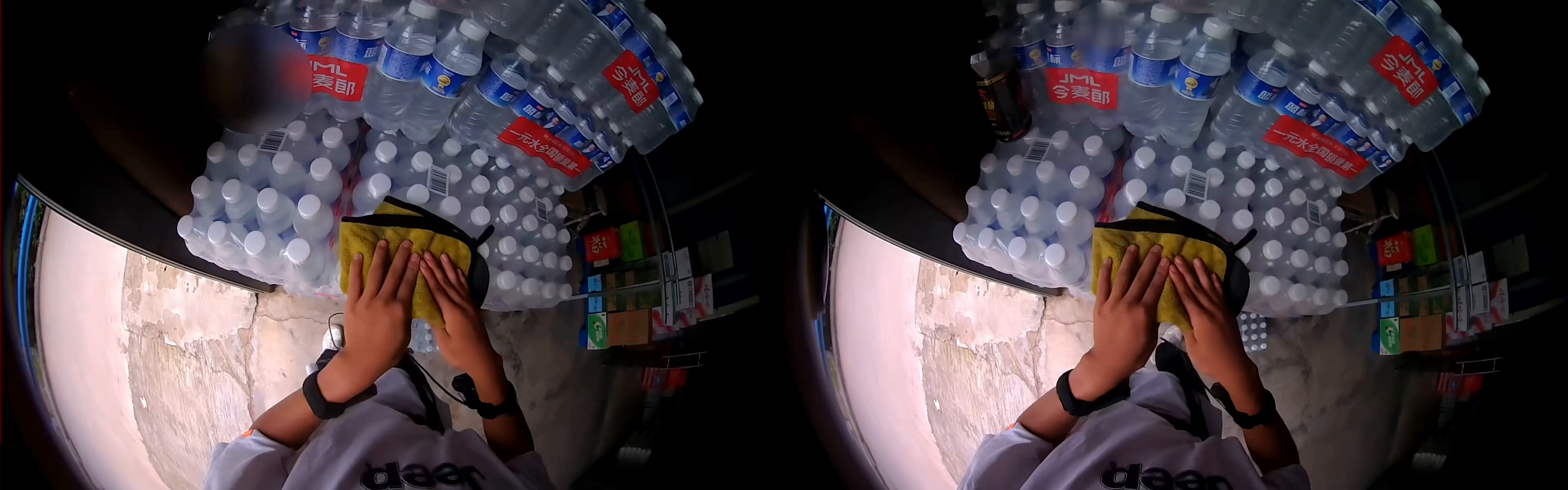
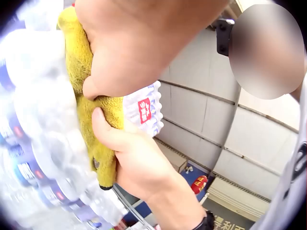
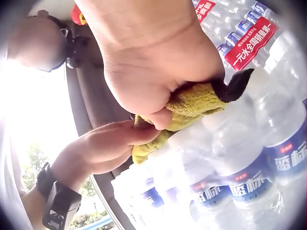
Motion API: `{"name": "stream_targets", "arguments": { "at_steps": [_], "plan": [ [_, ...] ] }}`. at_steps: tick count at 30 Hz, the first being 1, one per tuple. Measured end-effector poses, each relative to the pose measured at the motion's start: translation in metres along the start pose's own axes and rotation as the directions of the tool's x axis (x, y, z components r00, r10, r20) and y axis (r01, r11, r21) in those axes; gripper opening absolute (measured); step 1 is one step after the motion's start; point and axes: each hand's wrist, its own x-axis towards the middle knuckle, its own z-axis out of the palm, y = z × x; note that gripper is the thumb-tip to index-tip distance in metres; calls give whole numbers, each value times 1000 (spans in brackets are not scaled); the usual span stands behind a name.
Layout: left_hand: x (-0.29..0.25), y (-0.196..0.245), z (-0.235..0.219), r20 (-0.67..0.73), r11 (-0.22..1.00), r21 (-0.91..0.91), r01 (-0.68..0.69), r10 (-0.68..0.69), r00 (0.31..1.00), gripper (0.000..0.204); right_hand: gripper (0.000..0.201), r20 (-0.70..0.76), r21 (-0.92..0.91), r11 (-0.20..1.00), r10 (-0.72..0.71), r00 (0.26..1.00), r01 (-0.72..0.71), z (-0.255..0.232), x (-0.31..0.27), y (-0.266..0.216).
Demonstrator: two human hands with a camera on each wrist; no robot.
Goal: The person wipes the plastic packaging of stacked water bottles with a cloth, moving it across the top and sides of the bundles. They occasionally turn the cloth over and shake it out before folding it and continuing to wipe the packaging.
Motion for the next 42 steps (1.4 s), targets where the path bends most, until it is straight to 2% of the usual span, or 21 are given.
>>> {"name": "stream_targets", "arguments": {
  "at_steps": [1,2,3,5,8,9,10,11,15,17,19,21,24,27,29,31,33,35,39,41,42],
  "plan": [
    [-1,12,5,12,999,-26,-23,23,1000,59,72,15,22,1000,16,1000,-17,-3,-11,4],
    [5,17,8,92,994,1,-105,104,990,56,70,-26,2,999,51,998,-51,-6,-19,11],
    [14,15,17,74,985,-14,-172,173,982,56,69,-60,-15,996,86,994,-87,-8,-25,16],
    [42,7,24,112,974,-105,-201,213,971,57,68,-108,-32,976,212,971,-217,-7,-11,25],
    [65,-19,11,142,985,-132,-114,133,981,61,68,-233,-4,982,184,955,-190,14,41,18],
    [65,-28,4,99,991,-105,-77,88,991,64,69,-269,26,986,165,949,-164,25,55,14],
    [58,-40,4,4,993,-75,-88,88,996,58,69,-262,23,995,104,960,-101,28,58,1],
    [50,-44,-6,19,993,-112,-46,48,999,57,70,-261,19,999,52,964,-49,29,59,-10],
    [-11,-11,-14,55,1000,-14,-27,28,998,62,75,-101,95,995,-34,994,44,16,4,-12],
    [-20,10,-5,104,991,-35,-126,129,986,64,72,-111,96,995,17,994,-7,8,-30,5],
    [1,16,6,128,968,-85,-236,245,961,64,69,-161,34,993,120,980,-116,-1,-39,13],
    [30,12,10,150,962,-160,-221,245,958,64,68,-263,99,981,190,946,-169,-1,-19,14],
    [47,-7,0,141,973,-144,-181,202,969,64,65,-410,-5,988,141,901,-157,29,16,4],
    [14,-28,-12,184,989,-29,-147,150,971,67,64,-423,56,996,82,902,-64,53,11,-16],
    [-17,-25,-9,164,995,2,-102,101,981,60,63,-422,152,988,36,906,32,62,-7,-13],
    [-35,-17,-4,174,995,44,-94,85,981,60,68,-417,195,979,34,908,53,68,-20,-7],
    [-41,-9,4,172,993,66,-98,85,981,59,53,-426,153,987,12,905,59,71,-31,1],
    [-39,4,11,189,993,73,-90,75,979,61,50,-489,163,985,38,872,48,71,-39,7],
    [-37,28,33,118,990,58,-130,122,985,62,50,-535,120,992,38,844,31,72,-49,30],
    [-40,37,49,27,993,50,-103,101,994,66,51,-531,48,999,5,847,24,63,-50,40],
    [-41,42,61,-33,999,-19,-44,43,999,65,46,-545,66,997,7,839,35,57,-51,43]
  ]
}}
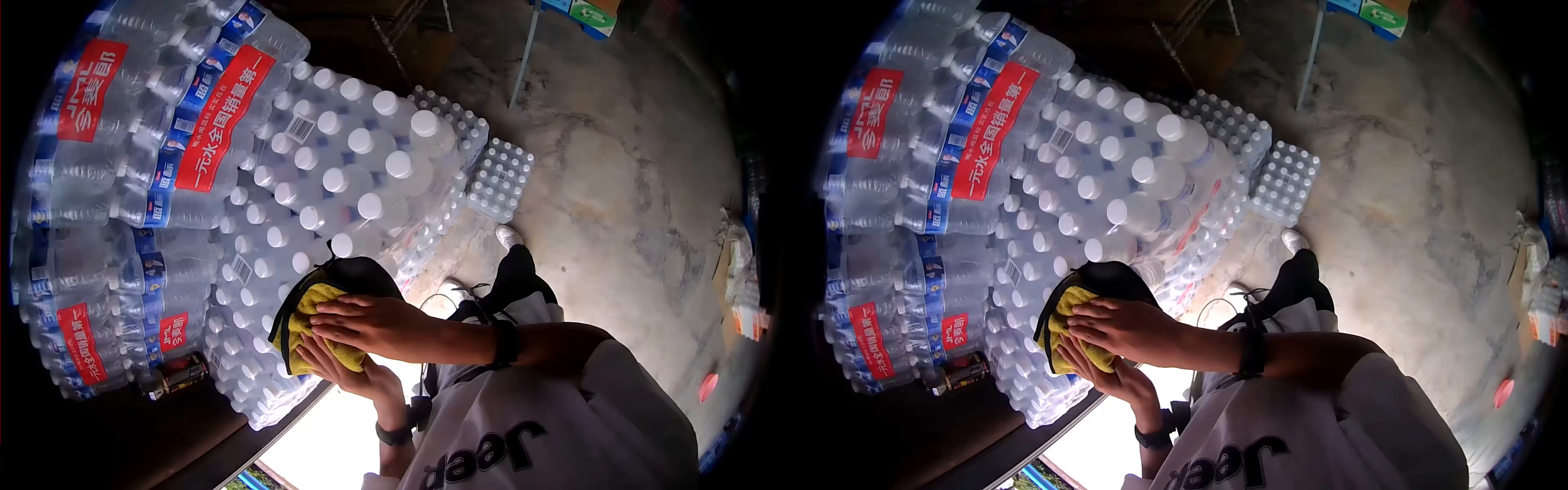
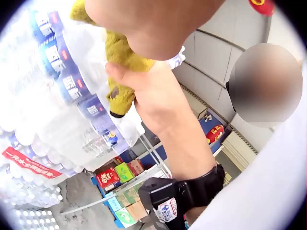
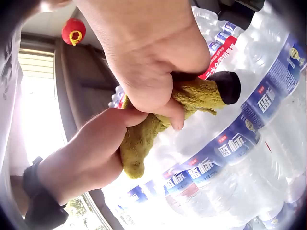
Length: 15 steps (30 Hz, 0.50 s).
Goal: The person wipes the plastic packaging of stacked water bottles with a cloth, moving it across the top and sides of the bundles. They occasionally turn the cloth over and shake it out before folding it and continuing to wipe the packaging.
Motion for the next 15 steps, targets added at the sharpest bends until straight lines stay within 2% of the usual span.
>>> {"name": "stream_targets", "arguments": {
  "at_steps": [2,3,4,5,7,8,11,12,15],
  "plan": [
    [0,19,15,-80,990,-111,84,-93,992,62,40,-45,2,1000,-3,999,3,-5,5,4],
    [4,30,22,-104,983,-154,100,-117,988,60,45,53,118,992,47,998,-53,-9,8,11],
    [5,41,32,-120,944,-305,124,-167,979,58,42,70,60,997,53,996,-57,-23,13,16],
    [3,46,41,-76,863,-452,226,-290,954,58,40,88,2,998,60,994,-61,-37,17,22],
    [2,62,64,56,596,-708,379,-488,871,58,34,87,-60,997,-33,996,39,-75,26,46],
    [5,77,74,62,553,-750,364,-488,870,55,32,86,-92,992,-79,993,87,-95,33,57],
    [30,153,93,46,635,-734,242,-310,950,30,28,248,-401,886,-141,958,234,-163,46,86],
    [39,164,99,87,714,-671,201,-193,977,31,25,152,-241,950,-164,975,197,-177,48,99],
    [65,213,107,-28,600,-774,201,-349,937,48,33,-154,-121,958,-275,949,258,-218,42,126]
  ]
}}
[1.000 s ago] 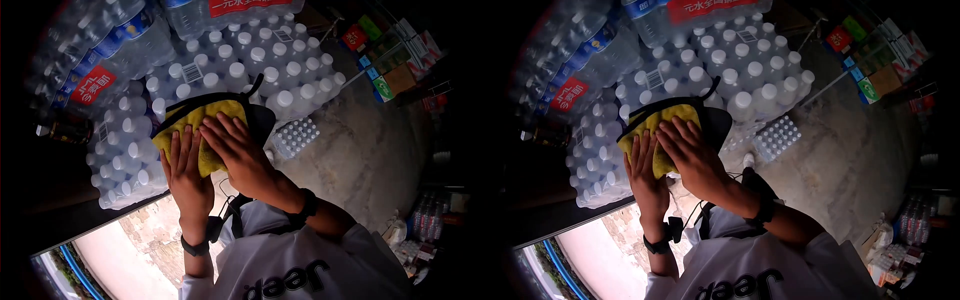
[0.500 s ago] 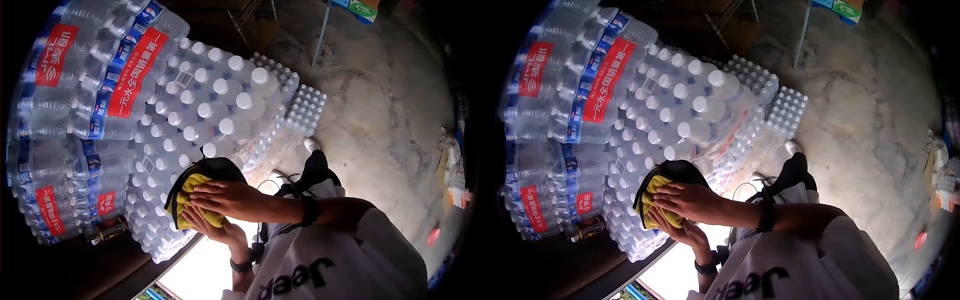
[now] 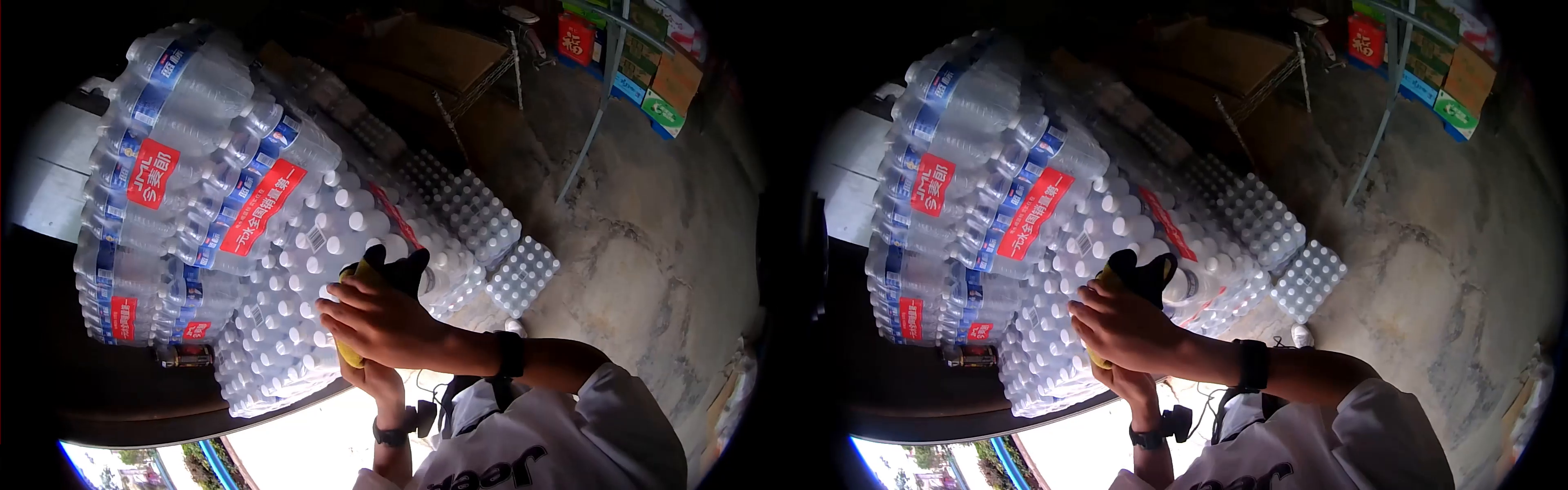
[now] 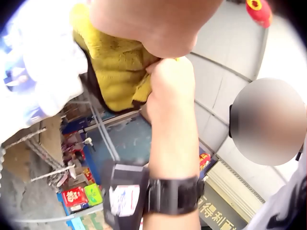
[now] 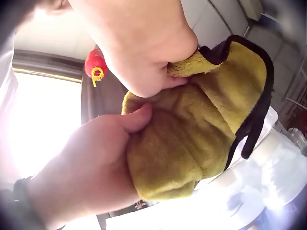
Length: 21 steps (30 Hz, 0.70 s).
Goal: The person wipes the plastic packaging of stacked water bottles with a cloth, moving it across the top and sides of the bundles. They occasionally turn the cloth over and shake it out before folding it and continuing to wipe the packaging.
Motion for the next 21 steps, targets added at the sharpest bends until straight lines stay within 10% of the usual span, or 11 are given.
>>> {"name": "stream_targets", "arguments": {
  "at_steps": [4,7,12,21],
  "plan": [
    [12,55,17,13,830,380,-409,437,899,59,44,-233,147,981,-86,969,123,-47,11,-1],
    [23,92,17,304,324,689,-649,683,664,57,42,-314,237,944,-148,938,228,-63,-1,8],
    [29,3,-4,580,238,771,-591,122,805,55,46,202,56,997,47,978,-59,14,-73,61],
    [64,-9,6,540,469,736,-489,30,841,64,57,167,86,976,184,969,-201,24,-55,67]
  ]
}}
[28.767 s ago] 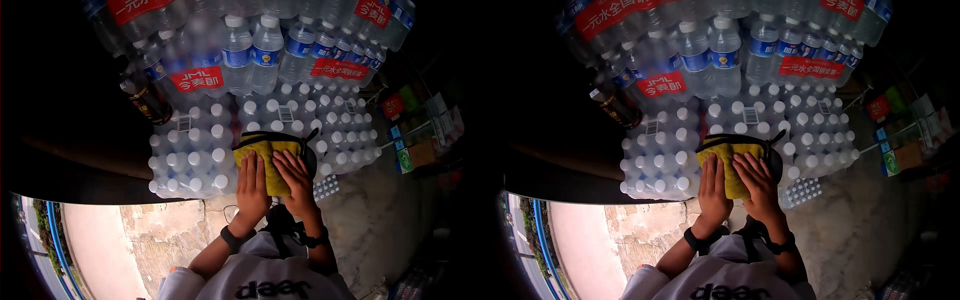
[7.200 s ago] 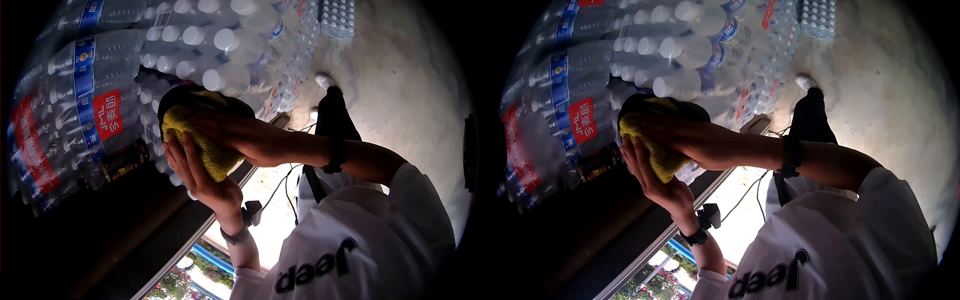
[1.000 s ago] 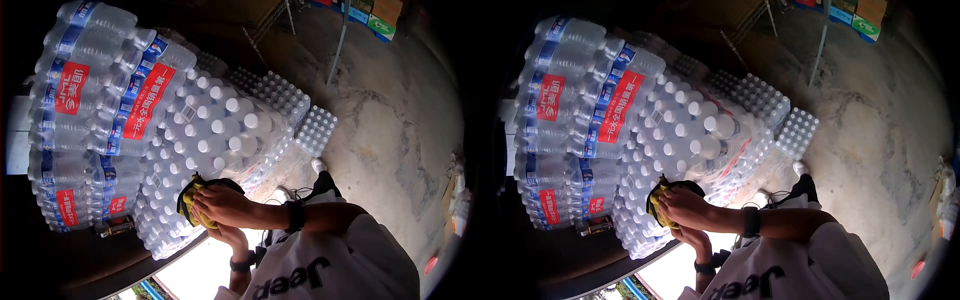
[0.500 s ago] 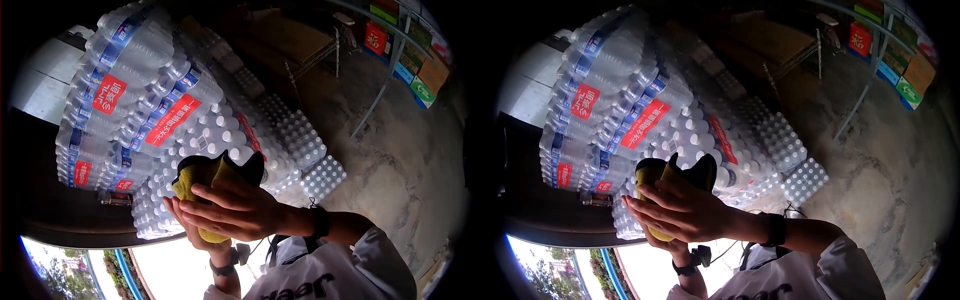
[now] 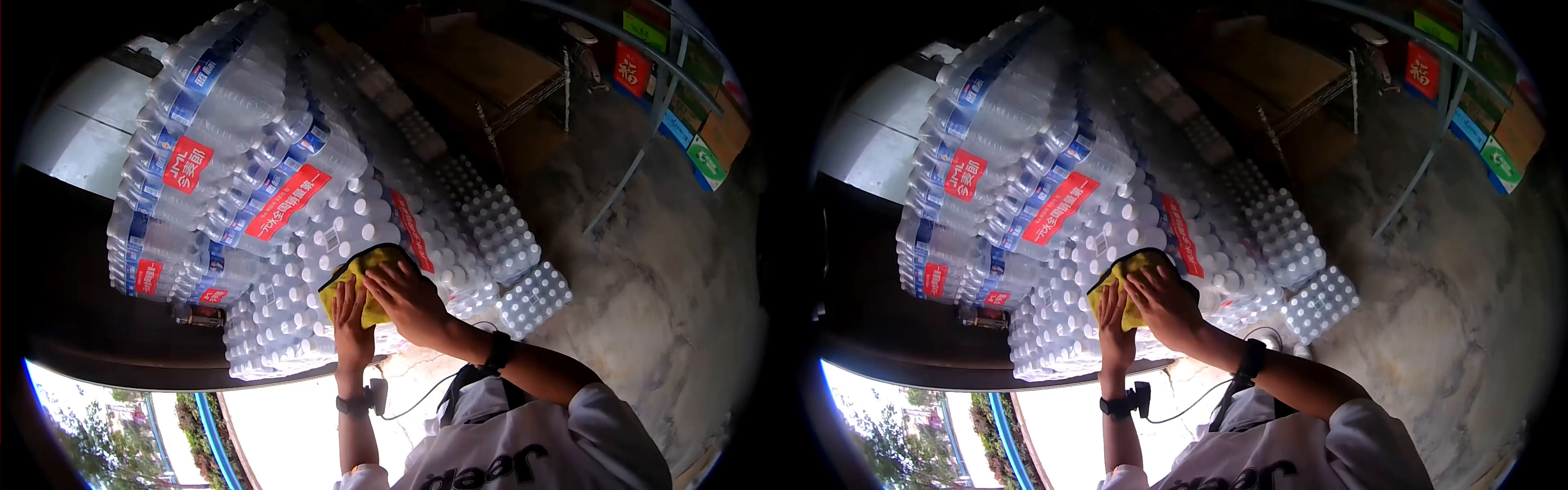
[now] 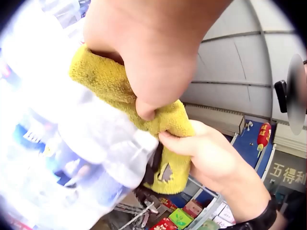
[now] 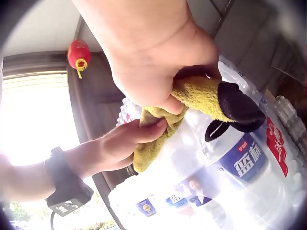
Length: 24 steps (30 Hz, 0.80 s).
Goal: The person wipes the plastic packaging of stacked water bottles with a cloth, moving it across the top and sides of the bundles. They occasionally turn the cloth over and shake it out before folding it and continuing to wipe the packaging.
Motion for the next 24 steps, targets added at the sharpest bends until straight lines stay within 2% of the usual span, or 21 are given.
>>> {"name": "stream_targets", "arguments": {
  "at_steps": [2,3,5,7,9,11,14,16,17,19,20,23,24],
  "plan": [
    [26,-14,-13,76,979,-194,69,-55,996,61,63,55,39,998,52,997,-55,-1,28,3],
    [37,-25,-15,101,948,-299,105,-78,992,60,64,124,-55,993,113,986,-107,4,42,-3],
    [39,-31,-20,99,940,-286,187,-165,981,53,60,140,-218,973,104,985,-72,24,56,-15],
    [20,-38,-13,-12,932,-291,215,-229,973,51,56,88,-223,974,-17,996,36,47,51,-21],
    [-14,-47,3,-136,982,-105,156,-169,976,50,53,137,-182,978,-78,988,102,41,30,-27],
    [-31,-16,15,-228,986,-35,162,-166,959,49,53,61,-13,994,-110,992,111,27,3,-21],
    [-24,12,20,-157,984,-24,176,-178,971,50,54,42,80,997,-11,999,8,1,-11,-13],
    [7,16,13,-59,992,-64,107,-111,992,58,58,3,87,995,52,999,-52,-11,-1,3],
    [25,14,11,-13,993,-87,84,-85,996,61,57,-25,55,998,40,999,-38,-10,9,14],
    [62,-3,10,89,991,-122,55,-45,995,63,60,-30,-36,989,143,989,-144,-2,33,14],
    [73,-16,16,79,995,-86,44,-38,996,61,61,14,-163,973,171,985,-167,10,44,13],
    [61,-34,12,1,979,-201,31,-32,1000,58,60,55,-400,908,158,986,-124,23,60,-17],
    [48,-37,5,-26,994,-111,-5,2,1000,55,57,51,-314,947,87,995,-67,40,52,-17]
  ]
}}
